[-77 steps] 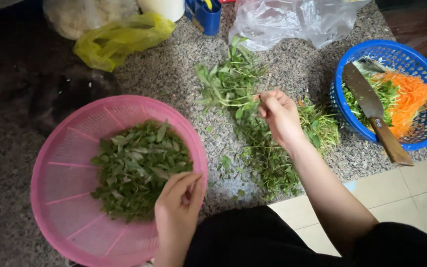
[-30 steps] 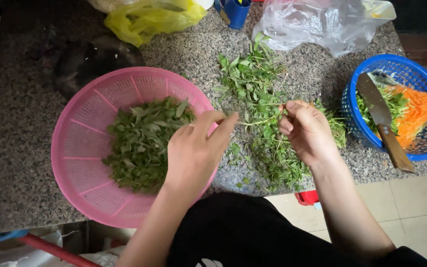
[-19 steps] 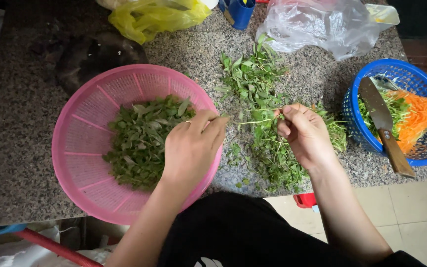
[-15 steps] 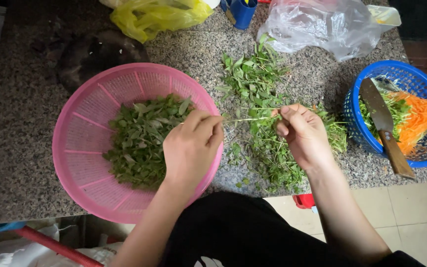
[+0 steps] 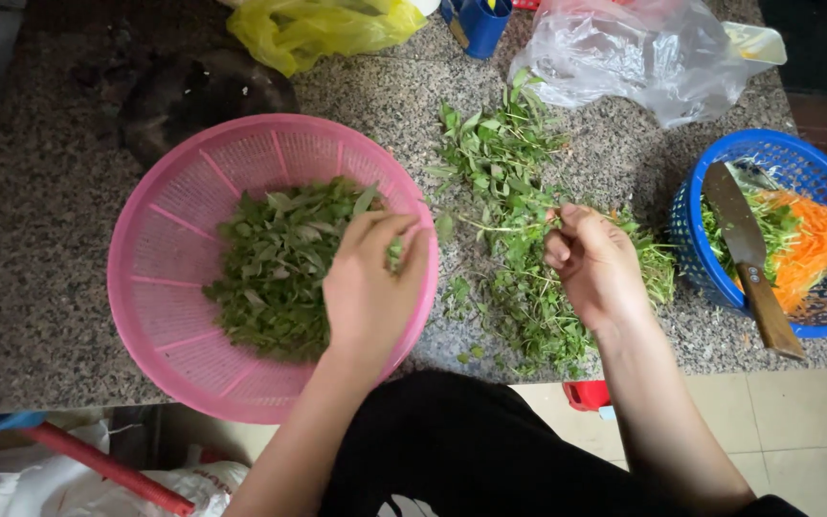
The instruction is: Picking herb leaves off stems and placing them into a basket.
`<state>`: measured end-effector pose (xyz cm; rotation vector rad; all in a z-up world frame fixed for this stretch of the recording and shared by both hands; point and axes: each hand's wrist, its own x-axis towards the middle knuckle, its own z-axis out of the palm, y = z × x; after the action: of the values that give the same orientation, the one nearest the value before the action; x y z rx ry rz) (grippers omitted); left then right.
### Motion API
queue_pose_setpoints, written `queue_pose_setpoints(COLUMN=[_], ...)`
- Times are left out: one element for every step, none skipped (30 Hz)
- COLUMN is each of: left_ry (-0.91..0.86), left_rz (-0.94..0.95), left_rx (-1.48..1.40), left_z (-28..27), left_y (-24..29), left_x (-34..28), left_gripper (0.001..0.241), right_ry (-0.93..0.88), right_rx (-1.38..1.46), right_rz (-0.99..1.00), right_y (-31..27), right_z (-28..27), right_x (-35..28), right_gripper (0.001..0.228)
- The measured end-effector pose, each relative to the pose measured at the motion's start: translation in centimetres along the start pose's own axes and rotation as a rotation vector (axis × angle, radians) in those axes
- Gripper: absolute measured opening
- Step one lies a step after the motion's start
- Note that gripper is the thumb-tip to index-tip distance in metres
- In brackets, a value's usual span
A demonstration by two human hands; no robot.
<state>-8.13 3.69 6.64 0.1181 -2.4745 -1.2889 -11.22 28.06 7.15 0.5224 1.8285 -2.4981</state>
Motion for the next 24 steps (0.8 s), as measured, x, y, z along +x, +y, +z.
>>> queue_pose_setpoints(left_ry=[0.003,0.021,0.037,0.040,0.047,0.055,0.056,0.068,0.081,0.081,0.100,0.118,0.118,0.123,0.128,0.127,0.131,0.135,0.135,0.150,0.164,0.165,0.138,0.111], left_rz=[-0.002,-0.012,-0.020,-0.021,-0.042,-0.063,-0.063,-0.063,-0.063,-0.064,-0.030,0.004,0.003,0.016,0.028,0.028,0.029,0.031,0.030,0.027,0.024,0.022,-0.001,-0.024], left_rx=[0.001,0.007,0.013,0.013,0.022,0.030,0.031,0.036,0.042,0.042,0.025,0.009,0.011,0.011,0.010,0.010,0.010,0.009,0.008,0.006,0.005,0.006,0.022,0.038], left_z=[0.3,0.7,1.1,1.3,1.5,1.8,1.8,1.9,1.9,1.7,1.5,1.3,1.1,0.9,0.8,0.6,0.4,0.2,0.0,-0.2,-0.5,-0.4,-0.1,0.1], left_y=[0.3,0.6,0.9,0.8,0.7,0.6,0.6,0.6,0.6,0.8,0.9,1.1,1.1,1.0,1.0,1.0,1.0,1.0,1.3,1.5,1.8,0.8,-0.2,-1.2], left_x=[-0.1,-0.2,-0.2,-0.2,-0.2,-0.2,-0.1,-0.1,-0.1,-0.1,-0.1,-0.1,-0.1,-0.1,-0.1,-0.1,-0.2,-0.2,-0.1,-0.1,0.0,0.2,0.4,0.6], left_gripper=[0.014,0.016,0.018,0.018,0.015,0.013,0.013,0.010,0.007,0.007,0.007,0.009,0.009,0.008,0.008,0.008,0.007,0.007,0.007,0.007,0.007,0.007,0.008,0.010], right_ry=[-0.004,-0.020,-0.036,-0.039,-0.055,-0.071,-0.072,-0.068,-0.063,-0.063,-0.064,-0.064,-0.065,-0.065,-0.064,-0.064,-0.067,-0.070,-0.071,-0.065,-0.061,-0.062,-0.035,-0.008], right_rx=[-0.001,-0.010,-0.019,-0.019,-0.018,-0.017,-0.017,-0.003,0.011,0.011,0.008,0.004,0.005,0.004,0.002,0.002,-0.008,-0.017,-0.018,-0.026,-0.034,-0.034,-0.031,-0.029], right_rz=[0.000,0.011,0.021,0.020,0.041,0.062,0.062,0.059,0.056,0.057,0.056,0.056,0.058,0.049,0.039,0.040,0.020,0.000,0.000,-0.012,-0.023,-0.022,-0.062,-0.102], right_y=[0.1,0.2,0.3,0.3,0.3,0.3,0.4,0.5,0.6,0.6,0.7,0.7,0.7,0.7,0.7,0.8,1.0,1.1,1.0,1.0,1.0,1.3,1.6,1.8], right_z=[0.0,0.0,0.0,-0.1,-0.2,-0.4,-0.2,-0.1,0.0,-0.1,-0.2,-0.2,-0.3,-0.3,-0.4,-0.4,-0.4,-0.5,-0.3,-0.2,0.0,-0.5,-1.1,-1.6], right_x=[0.0,0.1,0.1,0.1,0.1,0.1,0.0,-0.1,-0.2,-0.1,-0.1,0.0,0.0,0.1,0.1,0.1,0.2,0.3,0.3,0.3,0.2,0.7,1.2,1.8], right_gripper=[0.008,0.008,0.009,0.009,0.008,0.007,0.007,0.007,0.007,0.007,0.007,0.006,0.006,0.006,0.006,0.006,0.006,0.005,0.005,0.006,0.006,0.006,0.007,0.007])
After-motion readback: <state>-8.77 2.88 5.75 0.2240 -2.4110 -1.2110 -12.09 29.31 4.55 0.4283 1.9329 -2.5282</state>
